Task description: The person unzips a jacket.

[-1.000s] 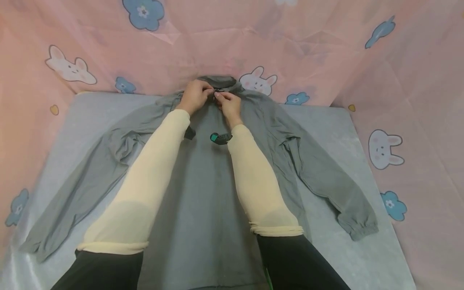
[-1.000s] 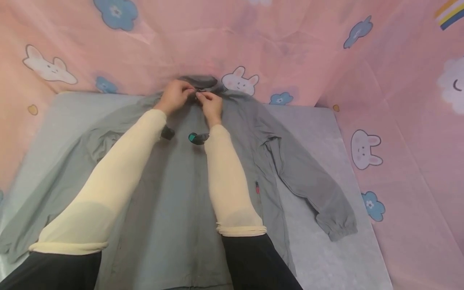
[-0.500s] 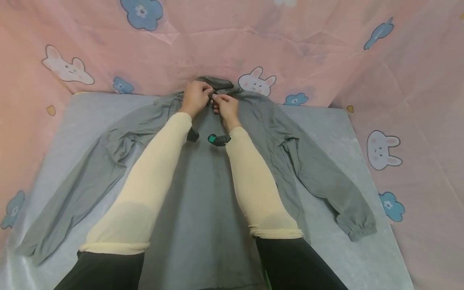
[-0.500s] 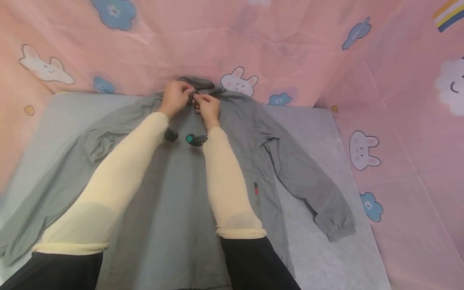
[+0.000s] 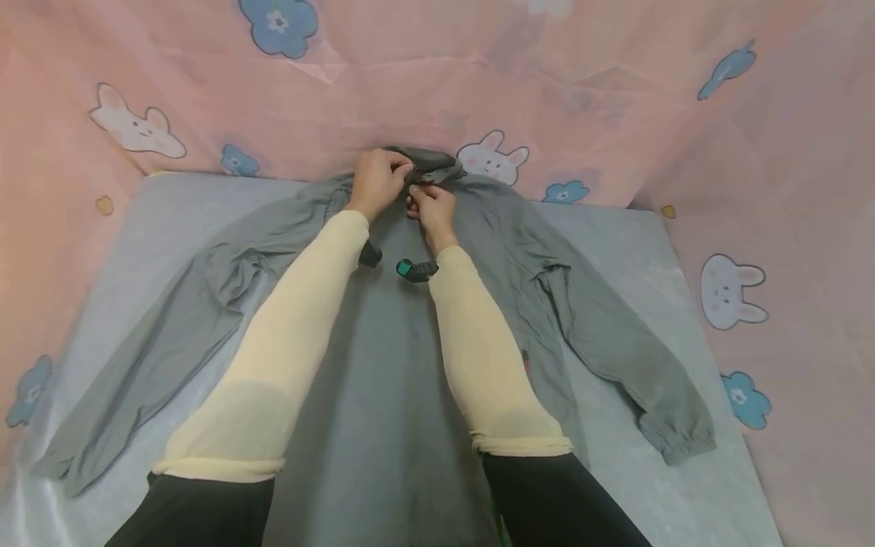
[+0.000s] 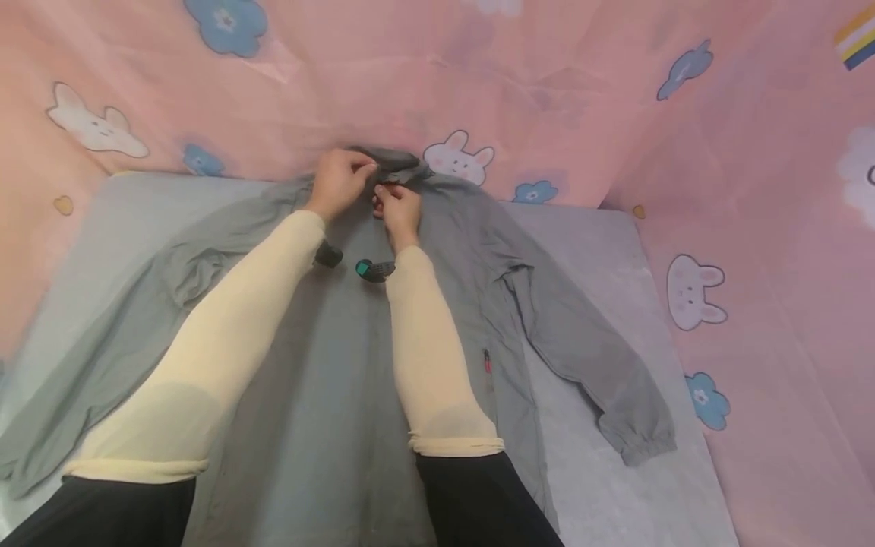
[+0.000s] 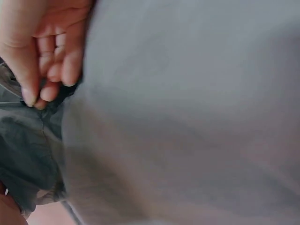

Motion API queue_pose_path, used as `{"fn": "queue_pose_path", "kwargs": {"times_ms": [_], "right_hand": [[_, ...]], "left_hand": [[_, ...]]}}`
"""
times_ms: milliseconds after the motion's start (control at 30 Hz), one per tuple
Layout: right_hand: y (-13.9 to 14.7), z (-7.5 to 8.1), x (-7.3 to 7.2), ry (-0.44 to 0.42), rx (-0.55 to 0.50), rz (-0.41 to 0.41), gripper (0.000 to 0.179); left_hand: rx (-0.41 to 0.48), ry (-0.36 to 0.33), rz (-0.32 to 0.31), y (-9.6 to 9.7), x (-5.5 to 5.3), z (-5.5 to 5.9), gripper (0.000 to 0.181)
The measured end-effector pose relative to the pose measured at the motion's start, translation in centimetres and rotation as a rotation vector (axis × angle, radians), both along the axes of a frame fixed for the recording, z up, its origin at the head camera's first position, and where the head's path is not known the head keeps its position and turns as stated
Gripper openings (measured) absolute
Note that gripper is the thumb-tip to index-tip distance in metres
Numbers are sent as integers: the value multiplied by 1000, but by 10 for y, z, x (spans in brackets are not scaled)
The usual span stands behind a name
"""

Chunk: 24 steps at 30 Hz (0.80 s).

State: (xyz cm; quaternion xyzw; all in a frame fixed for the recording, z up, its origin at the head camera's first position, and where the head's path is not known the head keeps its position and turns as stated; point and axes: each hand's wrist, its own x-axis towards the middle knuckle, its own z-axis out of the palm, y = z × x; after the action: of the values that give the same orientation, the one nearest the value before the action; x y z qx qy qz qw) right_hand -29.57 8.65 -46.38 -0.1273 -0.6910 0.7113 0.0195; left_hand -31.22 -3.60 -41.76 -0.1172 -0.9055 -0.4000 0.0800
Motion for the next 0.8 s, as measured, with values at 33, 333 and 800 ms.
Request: {"fn": "queue_pose_path", "kwargs": {"times_ms": [33,333,800], "right_hand": [[1,0,0,-2,8,-6,22],[1,0,0,-23,87,8,20],[3,-3,3,-35,152,52,22]], "left_hand": [[15,-6,2,1,0,2,26],[86,-20,47,-2,-6,-2,26],[-15,28,13,-3,-1,-1,29]]}}
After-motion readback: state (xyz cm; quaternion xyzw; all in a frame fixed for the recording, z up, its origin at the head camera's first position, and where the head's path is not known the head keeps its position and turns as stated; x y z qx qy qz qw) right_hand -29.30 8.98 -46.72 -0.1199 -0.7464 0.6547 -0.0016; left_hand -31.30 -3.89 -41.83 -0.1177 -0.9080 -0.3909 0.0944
